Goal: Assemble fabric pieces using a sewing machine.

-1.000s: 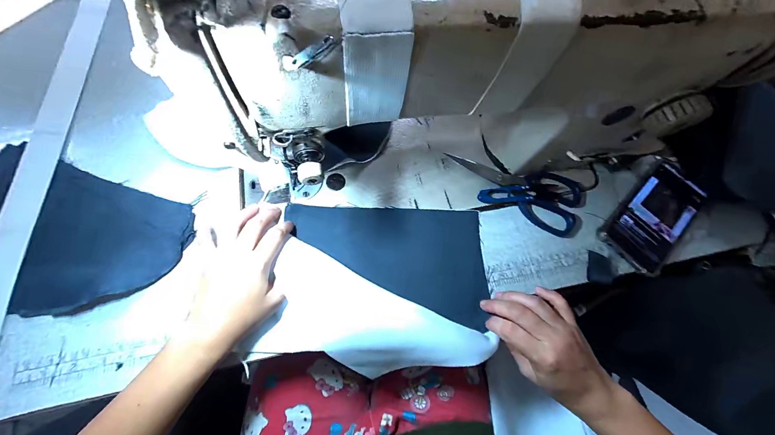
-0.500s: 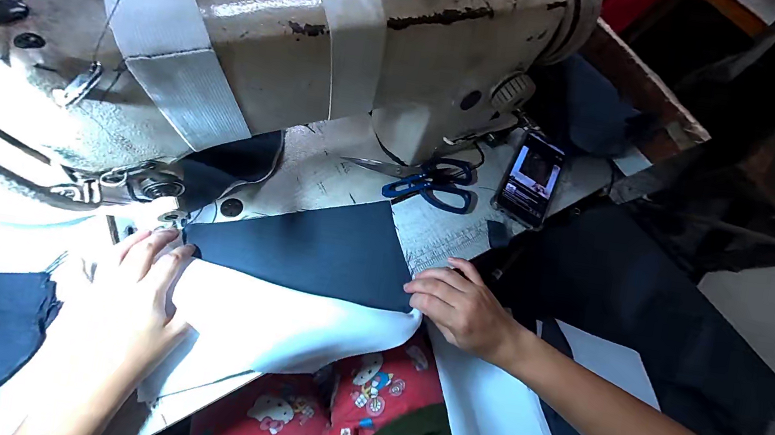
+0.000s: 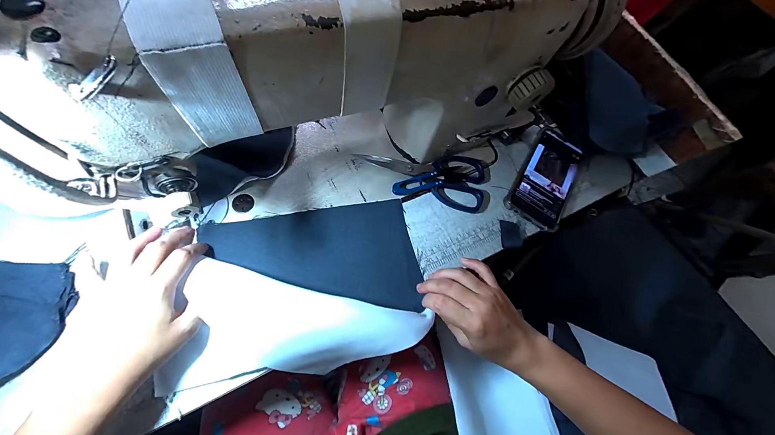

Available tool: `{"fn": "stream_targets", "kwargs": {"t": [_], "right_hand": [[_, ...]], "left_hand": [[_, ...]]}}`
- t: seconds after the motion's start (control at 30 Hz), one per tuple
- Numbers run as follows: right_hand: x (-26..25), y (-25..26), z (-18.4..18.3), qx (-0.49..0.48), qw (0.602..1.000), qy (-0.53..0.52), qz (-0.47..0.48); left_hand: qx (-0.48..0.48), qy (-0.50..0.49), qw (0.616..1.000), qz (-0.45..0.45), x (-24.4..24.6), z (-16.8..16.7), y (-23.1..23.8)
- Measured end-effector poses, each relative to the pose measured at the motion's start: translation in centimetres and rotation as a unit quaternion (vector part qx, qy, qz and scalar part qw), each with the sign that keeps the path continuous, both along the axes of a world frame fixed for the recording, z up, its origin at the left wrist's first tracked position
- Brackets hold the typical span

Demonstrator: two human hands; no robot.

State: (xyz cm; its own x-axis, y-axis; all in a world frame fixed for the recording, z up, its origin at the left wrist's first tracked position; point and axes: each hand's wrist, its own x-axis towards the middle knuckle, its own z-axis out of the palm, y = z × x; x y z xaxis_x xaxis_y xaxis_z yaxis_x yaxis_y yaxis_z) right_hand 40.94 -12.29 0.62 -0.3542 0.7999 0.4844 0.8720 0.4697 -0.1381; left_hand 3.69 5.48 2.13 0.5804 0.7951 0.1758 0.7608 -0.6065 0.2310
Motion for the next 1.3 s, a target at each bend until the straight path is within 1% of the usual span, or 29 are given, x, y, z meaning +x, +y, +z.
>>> {"fn": "stream_targets", "kwargs": {"t": [0.13, 0.2, 0.33, 0.53, 0.8, 1.0, 1.13, 1.3], "right_hand": [[0.0, 0.0, 0.0, 0.005, 1.000, -0.007, -0.003], [0.0, 0.0, 0.1, 0.007, 1.000, -0.011, -0.003], [0.0, -0.1, 0.2, 0.003, 1.000, -0.012, -0.002], [0.0, 0.0, 0.1, 0.018, 1.000, -0.023, -0.011], [0.2, 0.1, 0.0, 0.014, 0.999, -0.028, 0.004], [0.4, 0.6, 0.5, 0.003, 1.000, -0.028, 0.011], [0.8, 1.4, 0.6, -0.005, 0.999, -0.035, 0.008], [1.4, 2.2, 0.6, -0.019, 0.999, -0.025, -0.004]], "left_hand": [[0.031, 0.017, 0.999, -0.021, 0.4, 0.4, -0.4], [0.029, 0.021, 0.999, -0.026, 0.5, 0.4, -0.6], [0.050, 0.017, 0.998, -0.033, 0.5, -0.3, -0.9], [0.072, 0.000, 0.997, -0.018, 0.5, -1.2, -1.2], [0.050, -0.040, 0.998, -0.007, 0.5, -2.0, -1.3], [0.035, -0.006, 0.999, -0.017, 0.9, -0.7, -1.4], [0.028, 0.006, 1.000, 0.004, 1.0, -0.9, -1.1], [0.015, -0.011, 0.999, 0.031, 1.9, -0.5, -1.1]]}}
